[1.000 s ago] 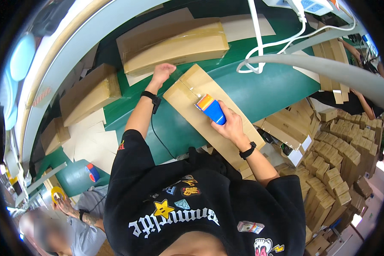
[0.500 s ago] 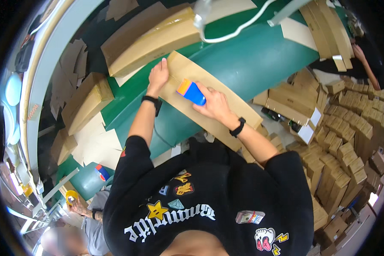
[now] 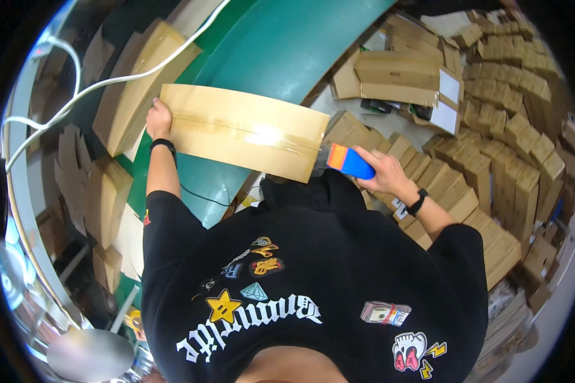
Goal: Packing items into boxes and sealing them with tape on an assembly line.
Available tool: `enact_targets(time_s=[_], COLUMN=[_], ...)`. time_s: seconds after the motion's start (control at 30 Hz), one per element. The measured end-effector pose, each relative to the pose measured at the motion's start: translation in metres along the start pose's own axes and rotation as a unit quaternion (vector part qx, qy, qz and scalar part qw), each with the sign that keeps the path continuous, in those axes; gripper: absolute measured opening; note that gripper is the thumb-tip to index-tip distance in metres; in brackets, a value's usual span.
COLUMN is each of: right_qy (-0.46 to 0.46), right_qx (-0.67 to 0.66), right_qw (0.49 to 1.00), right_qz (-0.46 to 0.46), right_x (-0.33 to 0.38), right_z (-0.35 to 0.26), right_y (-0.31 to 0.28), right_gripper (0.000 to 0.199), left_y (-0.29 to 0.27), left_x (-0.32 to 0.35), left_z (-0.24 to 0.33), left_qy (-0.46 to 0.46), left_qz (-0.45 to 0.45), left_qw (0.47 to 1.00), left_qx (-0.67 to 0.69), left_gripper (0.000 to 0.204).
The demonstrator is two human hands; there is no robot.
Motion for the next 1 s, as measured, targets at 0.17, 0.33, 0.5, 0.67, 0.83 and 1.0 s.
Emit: enact_targets(time_s=[0.17, 0.33, 0.5, 0.67, 0.83, 1.0], right_qy=[-0.011, 0.008, 0.085, 0.170, 0.152, 0.281], right_qx=[0.031, 0.002, 0.060, 0.114, 0.164, 0.018], right_qw=[0.999, 0.998, 0.995, 0.978, 0.974, 0.946], right_qz=[0.025, 0.054, -0.009, -0.042, 0.044, 0.159], right_x=[-0.003, 0.011, 0.029, -0.048, -0.051, -0.005], right_z=[0.009, 0.033, 0.038, -0.013, 0.051, 0.052], right_y=[0.021, 0.029, 0.035, 0.056, 0.101, 0.025], right_gripper=[0.075, 0.077, 0.080, 0.046, 0.038, 0.063], left_y=[0.007, 0.112, 0.107, 0.101, 0.107, 0.112], left_x=[0.060, 0.316, 0.324, 0.339, 0.402, 0.360], left_z=[0.034, 0.193, 0.191, 0.191, 0.159, 0.214], left_qy=[0.156, 0.481, 0.488, 0.542, 0.719, 0.679], left_qz=[0.311, -0.040, -0.018, -0.065, -0.226, -0.156], left_qw=[0.923, 0.874, 0.873, 0.838, 0.640, 0.705], left_qx=[-0.164, 0.059, 0.018, -0.019, -0.148, -0.134], left_gripper=[0.067, 0.065, 0.071, 0.093, 0.102, 0.092])
Point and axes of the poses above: each hand's wrist, its own x-axis away from the middle knuckle, its own y-axis out of the palm, z = x × y, the point moved 10 cm from there along -x, towards the middle knuckle, and after that the axes turned 3 degrees about -y, right-handed, at the moved point
